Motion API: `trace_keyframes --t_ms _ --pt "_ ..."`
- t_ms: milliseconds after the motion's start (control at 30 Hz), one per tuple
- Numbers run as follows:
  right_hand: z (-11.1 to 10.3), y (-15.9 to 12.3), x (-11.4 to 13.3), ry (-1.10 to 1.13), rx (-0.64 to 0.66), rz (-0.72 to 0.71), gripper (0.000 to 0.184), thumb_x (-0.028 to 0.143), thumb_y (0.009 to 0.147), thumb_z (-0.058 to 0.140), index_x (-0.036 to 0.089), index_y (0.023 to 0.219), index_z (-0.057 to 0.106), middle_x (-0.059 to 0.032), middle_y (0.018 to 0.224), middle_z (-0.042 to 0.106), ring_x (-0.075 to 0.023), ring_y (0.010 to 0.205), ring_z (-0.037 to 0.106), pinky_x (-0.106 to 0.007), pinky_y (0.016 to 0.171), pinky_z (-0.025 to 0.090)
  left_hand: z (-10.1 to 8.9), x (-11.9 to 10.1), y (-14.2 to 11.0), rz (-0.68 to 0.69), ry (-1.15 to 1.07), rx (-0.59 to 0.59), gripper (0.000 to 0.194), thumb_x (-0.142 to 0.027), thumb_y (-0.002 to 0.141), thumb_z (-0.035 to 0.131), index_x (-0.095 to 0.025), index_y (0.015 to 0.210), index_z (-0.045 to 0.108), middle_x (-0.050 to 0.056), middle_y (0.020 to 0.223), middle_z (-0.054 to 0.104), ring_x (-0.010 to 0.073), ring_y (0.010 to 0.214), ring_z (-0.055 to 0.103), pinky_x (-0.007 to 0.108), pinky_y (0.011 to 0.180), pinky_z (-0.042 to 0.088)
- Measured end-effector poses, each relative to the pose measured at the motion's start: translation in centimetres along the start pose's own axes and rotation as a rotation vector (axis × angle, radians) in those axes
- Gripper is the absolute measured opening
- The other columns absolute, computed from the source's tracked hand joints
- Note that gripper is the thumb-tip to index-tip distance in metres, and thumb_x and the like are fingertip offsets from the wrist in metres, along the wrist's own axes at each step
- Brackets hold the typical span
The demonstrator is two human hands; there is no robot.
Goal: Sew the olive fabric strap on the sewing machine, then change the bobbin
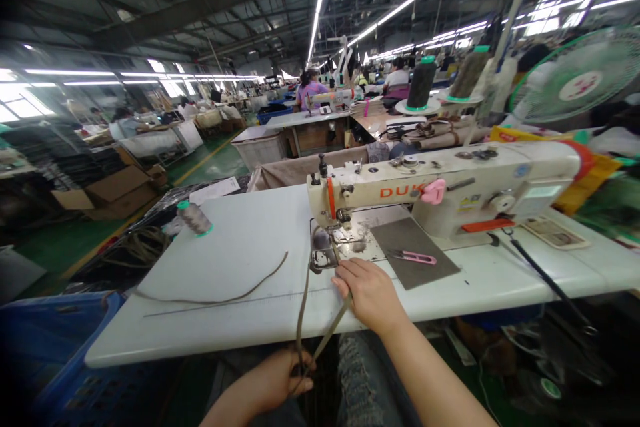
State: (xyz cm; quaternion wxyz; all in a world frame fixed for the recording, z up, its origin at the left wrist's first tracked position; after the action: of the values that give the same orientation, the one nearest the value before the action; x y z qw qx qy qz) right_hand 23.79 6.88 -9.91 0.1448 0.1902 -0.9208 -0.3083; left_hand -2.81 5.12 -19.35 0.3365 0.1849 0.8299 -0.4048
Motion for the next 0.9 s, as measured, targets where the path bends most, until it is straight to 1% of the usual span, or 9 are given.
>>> trace_keyframes --t_ms 67,167,267,333,433,533,633,733,900 --pt "0.0 0.0 0.0 0.003 0.000 0.004 0.035 0.036 0.113 0.048 0.021 0.112 0.080 -0.0093 0.116 0.082 -0.0245 0.108 0.075 -0.040 0.100 0.058 -0.2 -0.4 -0.3 0.006 -0.123 -0.015 0.040 -0.033 0.085 0.075 -0.018 0.122 0.076 0.008 0.121 0.076 0.0279 0.111 0.068 0.036 0.100 0.051" --pt "0.0 -0.1 -0.1 -0.001 -0.002 0.005 0.036 0.036 0.113 0.048 0.021 0.113 0.080 -0.0093 0.117 0.082 -0.0250 0.109 0.075 -0.041 0.100 0.058 -0.6 -1.7 -0.9 0.060 -0.220 0.044 0.036 -0.037 0.094 0.063 -0.017 0.120 0.077 0.008 0.118 0.078 0.0259 0.111 0.068 0.034 0.100 0.051" --pt "0.0 -0.1 -0.1 -0.002 -0.008 0.003 0.037 0.037 0.114 0.047 0.020 0.114 0.080 -0.0092 0.117 0.082 -0.0258 0.109 0.075 -0.042 0.100 0.059 -0.8 -2.1 -1.3 0.132 -0.077 0.042 0.038 -0.041 0.098 0.054 -0.019 0.109 0.082 0.008 0.115 0.078 0.0269 0.111 0.069 0.034 0.100 0.051" --pt "0.0 -0.1 -0.1 0.001 -0.007 0.003 0.037 0.036 0.114 0.047 0.020 0.114 0.080 -0.0093 0.117 0.082 -0.0256 0.109 0.075 -0.042 0.100 0.059 -0.6 -1.5 -1.4 0.115 0.021 0.054 0.037 -0.040 0.097 0.055 -0.019 0.107 0.084 0.009 0.112 0.079 0.0279 0.107 0.071 0.035 0.096 0.052" --pt "-0.1 0.0 0.0 0.006 0.003 0.005 0.034 0.035 0.113 0.049 0.021 0.114 0.081 -0.0097 0.117 0.082 -0.0251 0.108 0.076 -0.041 0.100 0.060 -0.1 -0.5 -1.5 0.087 0.085 0.102 0.033 -0.036 0.093 0.057 -0.021 0.104 0.084 0.008 0.108 0.079 0.0275 0.100 0.071 0.035 0.090 0.054" --pt "-0.2 0.1 0.1 0.009 0.004 0.008 0.033 0.034 0.112 0.050 0.022 0.113 0.081 -0.0097 0.117 0.082 -0.0250 0.108 0.076 -0.041 0.099 0.060 0.1 -0.3 -1.8 0.045 0.093 0.138 0.030 -0.036 0.091 0.061 -0.024 0.108 0.083 0.005 0.106 0.080 0.0273 0.097 0.071 0.036 0.088 0.054" --pt "-0.2 0.1 0.0 0.004 -0.002 0.007 0.034 0.035 0.113 0.049 0.021 0.113 0.081 -0.0095 0.117 0.082 -0.0253 0.108 0.076 -0.042 0.099 0.060 -0.1 -0.7 -2.0 0.015 0.084 0.142 0.034 -0.038 0.090 0.065 -0.025 0.119 0.079 0.007 0.118 0.079 0.0295 0.105 0.071 0.038 0.094 0.054" --pt "-0.1 0.0 0.0 -0.002 -0.004 -0.002 0.035 0.035 0.113 0.049 0.020 0.113 0.080 -0.0091 0.117 0.082 -0.0256 0.108 0.076 -0.042 0.099 0.060 -0.3 -1.1 -2.0 -0.019 0.113 0.108 0.044 -0.038 0.090 0.069 -0.024 0.131 0.073 0.009 0.129 0.076 0.0321 0.114 0.069 0.041 0.101 0.053" --pt "0.0 0.0 0.0 0.003 0.002 0.001 0.033 0.036 0.112 0.050 0.021 0.114 0.080 -0.0095 0.118 0.082 -0.0248 0.108 0.076 -0.041 0.100 0.060 -0.4 -1.0 -2.2 -0.027 0.155 0.066 0.039 -0.040 0.095 0.062 -0.022 0.127 0.074 0.010 0.125 0.076 0.0303 0.109 0.068 0.040 0.097 0.051"
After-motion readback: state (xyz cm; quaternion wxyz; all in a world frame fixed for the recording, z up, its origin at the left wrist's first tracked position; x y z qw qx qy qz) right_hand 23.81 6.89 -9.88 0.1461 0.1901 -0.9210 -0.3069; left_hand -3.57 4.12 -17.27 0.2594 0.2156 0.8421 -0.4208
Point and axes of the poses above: each hand's wrist, its own y-axis towards the middle knuckle, its own z-axis out of the palm, x = y × z, the point moved 2 cm from there along y, towards the middle knuckle
